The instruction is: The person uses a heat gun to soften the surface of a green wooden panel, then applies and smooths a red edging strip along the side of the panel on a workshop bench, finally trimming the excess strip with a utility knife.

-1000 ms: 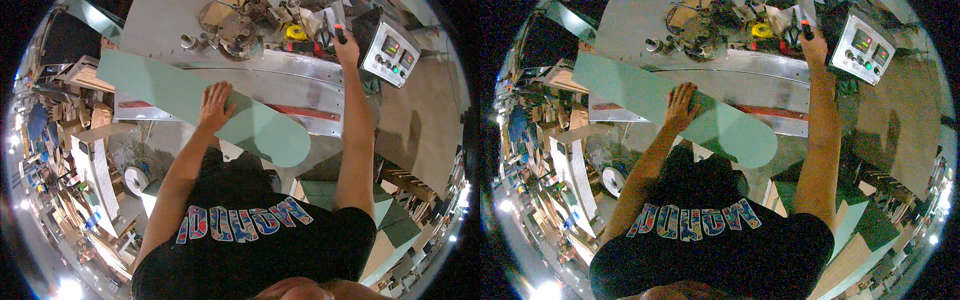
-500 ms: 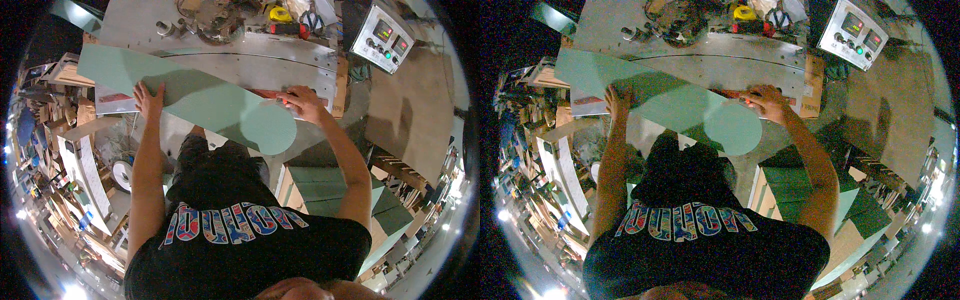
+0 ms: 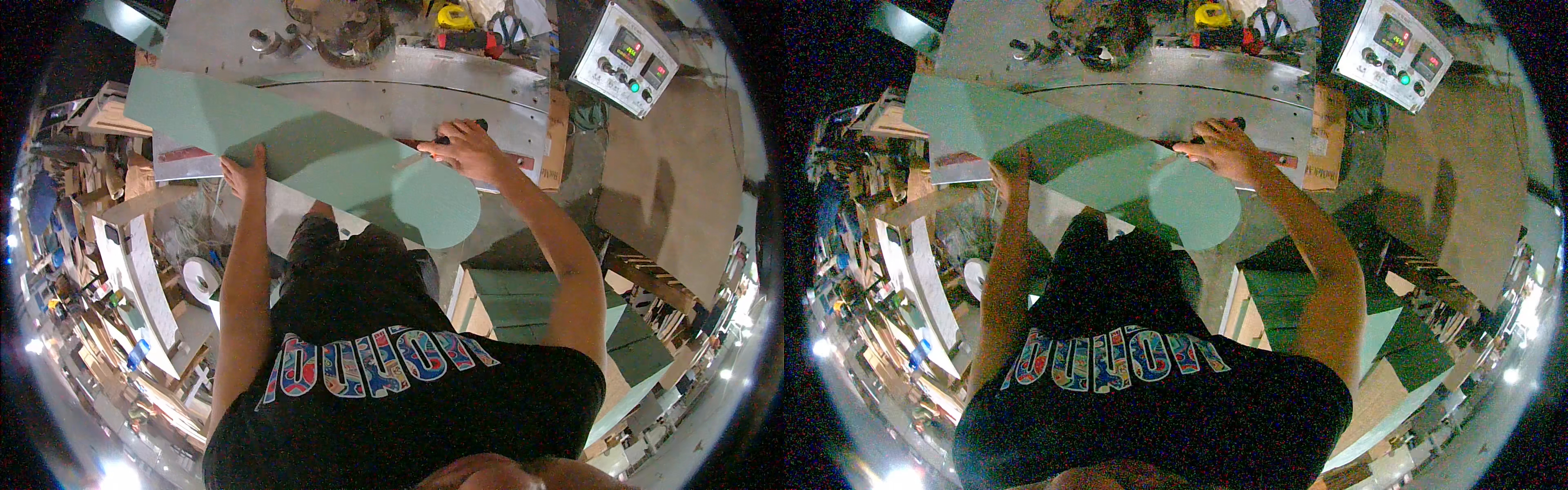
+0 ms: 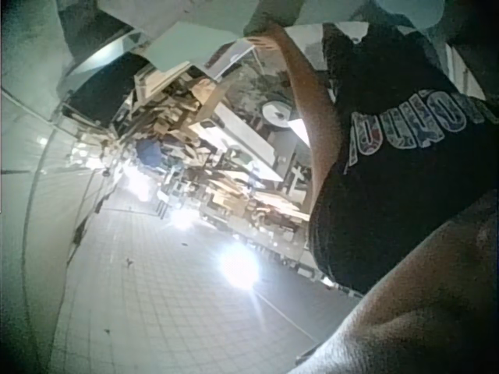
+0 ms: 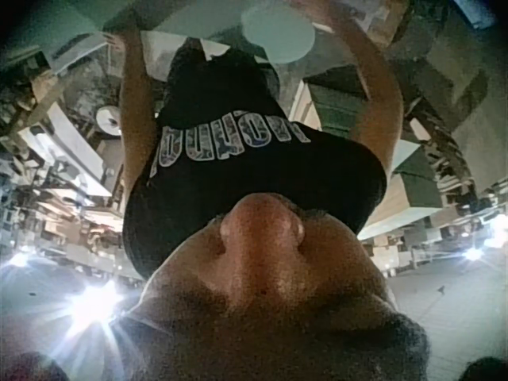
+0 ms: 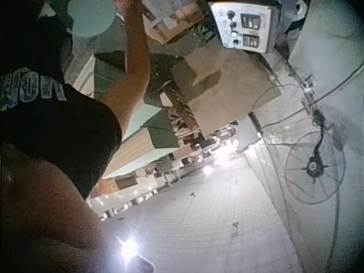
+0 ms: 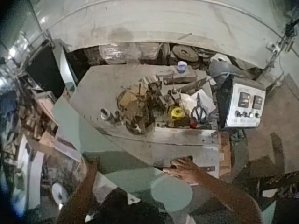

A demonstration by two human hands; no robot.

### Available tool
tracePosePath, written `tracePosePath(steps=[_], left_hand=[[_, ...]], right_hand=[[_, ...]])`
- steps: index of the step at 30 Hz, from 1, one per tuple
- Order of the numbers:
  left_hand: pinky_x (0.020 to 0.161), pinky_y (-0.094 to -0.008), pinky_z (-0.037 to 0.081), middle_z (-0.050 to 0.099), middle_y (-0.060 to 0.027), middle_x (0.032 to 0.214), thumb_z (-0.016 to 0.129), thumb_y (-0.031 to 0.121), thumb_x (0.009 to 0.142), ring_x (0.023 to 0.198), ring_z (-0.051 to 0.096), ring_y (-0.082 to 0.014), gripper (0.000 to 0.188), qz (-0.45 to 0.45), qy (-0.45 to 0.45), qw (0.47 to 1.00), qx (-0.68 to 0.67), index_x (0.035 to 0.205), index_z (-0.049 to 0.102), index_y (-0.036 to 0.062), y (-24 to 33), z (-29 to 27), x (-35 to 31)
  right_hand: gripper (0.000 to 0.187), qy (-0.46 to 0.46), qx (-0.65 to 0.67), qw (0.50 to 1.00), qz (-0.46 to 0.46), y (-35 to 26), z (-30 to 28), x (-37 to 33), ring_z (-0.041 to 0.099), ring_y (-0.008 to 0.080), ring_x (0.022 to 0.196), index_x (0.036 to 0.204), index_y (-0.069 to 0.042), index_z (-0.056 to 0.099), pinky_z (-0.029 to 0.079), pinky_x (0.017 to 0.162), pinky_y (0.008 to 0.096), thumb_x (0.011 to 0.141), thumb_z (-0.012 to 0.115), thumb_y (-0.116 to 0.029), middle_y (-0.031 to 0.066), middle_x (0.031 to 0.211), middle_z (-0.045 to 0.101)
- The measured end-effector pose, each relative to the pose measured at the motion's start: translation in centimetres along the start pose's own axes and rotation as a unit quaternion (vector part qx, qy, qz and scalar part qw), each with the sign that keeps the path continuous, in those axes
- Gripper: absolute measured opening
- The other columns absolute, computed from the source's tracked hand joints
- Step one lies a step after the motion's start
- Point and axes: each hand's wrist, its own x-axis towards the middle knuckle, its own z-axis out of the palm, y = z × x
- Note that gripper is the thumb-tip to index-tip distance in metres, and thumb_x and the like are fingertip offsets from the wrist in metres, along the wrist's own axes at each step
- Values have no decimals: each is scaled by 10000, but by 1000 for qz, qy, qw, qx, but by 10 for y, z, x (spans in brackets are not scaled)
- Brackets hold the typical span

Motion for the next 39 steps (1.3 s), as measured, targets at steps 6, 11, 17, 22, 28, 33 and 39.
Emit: tracePosePath(steps=[6, 11, 17, 22, 28, 33, 39], left_hand=[[1062, -523, 507, 459, -229, 1541, 730, 703, 930, 1332, 538, -370, 1007, -254, -173, 904, -298, 1522, 431, -56, 15, 2, -76], [865, -476, 603, 584, -191, 1351, 600, 625, 1067, 1105, 669, -356, 776, -268, -334, 792, -436, 1460, 482, -33, 23, 9, -138], [765, -447, 588, 639, -167, 1164, 592, 540, 1100, 1026, 675, -319, 562, -301, -262, 813, -424, 1337, 529, 34, 12, 26, -131], [681, -401, 563, 655, -102, 1021, 622, 418, 1118, 834, 662, -241, 399, -252, -286, 819, -429, 1201, 548, 35, 26, 1, -137], [580, -384, 510, 635, -84, 911, 636, 358, 1119, 721, 599, -175, 335, -221, -264, 841, -418, 1108, 567, 31, 18, 11, -142], [607, -382, 569, 634, -89, 935, 626, 366, 1123, 764, 657, -198, 348, -261, -312, 785, -467, 1111, 550, 27, -11, 12, -135], [803, -430, 659, 638, -124, 1097, 612, 342, 1129, 901, 711, -244, 358, -242, -277, 827, -425, 1143, 540, -8, -6, 8, -138]], right_hand=[[499, 17, -34, 999, 3, 1, 4, -29, 581, 289, 1146, 1451, -399, 640, 445, 1028, 494, 981, 760, -281, 76, 1188, 587], [443, 5, -16, 1000, 14, -7, 9, 3, 572, 332, 1231, 1450, -371, 651, 456, 1048, 531, 1010, 700, -350, 97, 1262, 607], [467, 43, -38, 998, -30, 0, 16, 26, 569, 286, 1174, 1428, -395, 634, 437, 1064, 488, 987, 754, -304, 47, 1218, 583], [518, -4, -47, 999, -20, 5, 4, -4, 566, 286, 1173, 1458, -415, 619, 435, 1050, 493, 974, 768, -304, 54, 1252, 583], [461, 27, -52, 998, -30, -10, 13, 36, 575, 293, 1168, 1426, -380, 664, 441, 1030, 502, 981, 756, -307, 58, 1245, 593], [390, 56, 1, 998, -28, -24, 29, 98, 592, 306, 1177, 1376, -344, 721, 459, 1005, 527, 987, 736, -350, 70, 1243, 628], [314, 129, -5, 990, -49, -44, 36, 175, 609, 262, 1084, 1321, -317, 748, 451, 968, 448, 1008, 729, -312, 45, 1113, 612]])
